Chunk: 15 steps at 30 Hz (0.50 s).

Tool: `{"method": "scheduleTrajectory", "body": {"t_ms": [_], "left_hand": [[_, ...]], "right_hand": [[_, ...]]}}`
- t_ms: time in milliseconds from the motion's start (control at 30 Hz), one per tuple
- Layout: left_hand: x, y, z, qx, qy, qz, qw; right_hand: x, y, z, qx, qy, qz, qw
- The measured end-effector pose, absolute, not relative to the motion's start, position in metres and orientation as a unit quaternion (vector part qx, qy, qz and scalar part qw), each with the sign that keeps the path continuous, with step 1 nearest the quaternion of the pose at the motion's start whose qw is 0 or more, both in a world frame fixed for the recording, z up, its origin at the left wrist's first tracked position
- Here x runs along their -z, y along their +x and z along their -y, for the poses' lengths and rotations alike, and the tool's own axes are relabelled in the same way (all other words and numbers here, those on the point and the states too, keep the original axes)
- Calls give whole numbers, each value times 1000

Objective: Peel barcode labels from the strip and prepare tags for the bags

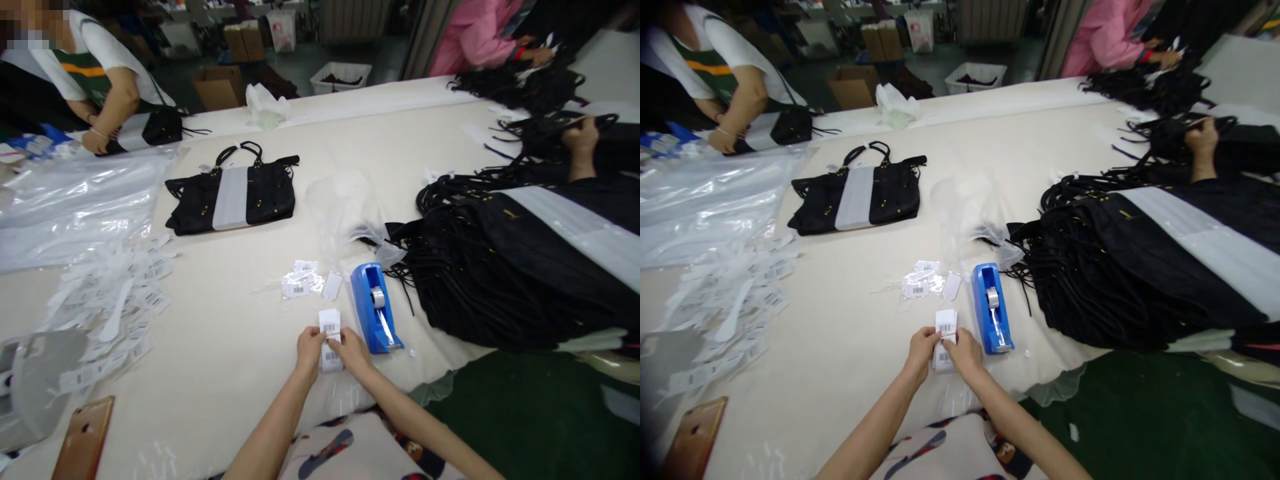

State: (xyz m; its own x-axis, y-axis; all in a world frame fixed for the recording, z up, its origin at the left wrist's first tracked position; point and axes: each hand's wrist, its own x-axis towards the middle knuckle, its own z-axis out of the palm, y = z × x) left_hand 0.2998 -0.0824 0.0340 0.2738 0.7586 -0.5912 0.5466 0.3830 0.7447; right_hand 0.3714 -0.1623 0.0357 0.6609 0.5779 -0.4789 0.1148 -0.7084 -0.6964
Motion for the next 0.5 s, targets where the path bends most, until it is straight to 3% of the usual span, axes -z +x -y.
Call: {"method": "scheduleTrajectory", "body": {"t_ms": [67, 167, 300, 367, 500], "left_hand": [[-55, 298, 82, -105, 538, -571, 611], [-93, 298, 78, -162, 530, -490, 673], [-122, 326, 50, -201, 564, -351, 720], [-118, 353, 29, -207, 653, -321, 654], [-88, 410, -5, -151, 875, -287, 360]], "right_hand": [[-47, 374, 162, -376, -829, 210, 357], [-76, 383, 167, -382, -758, 224, 479], [-119, 417, 170, -322, -717, 225, 576], [-134, 441, 164, -338, -684, 189, 618], [-144, 479, 142, -411, -604, 78, 678]]}}
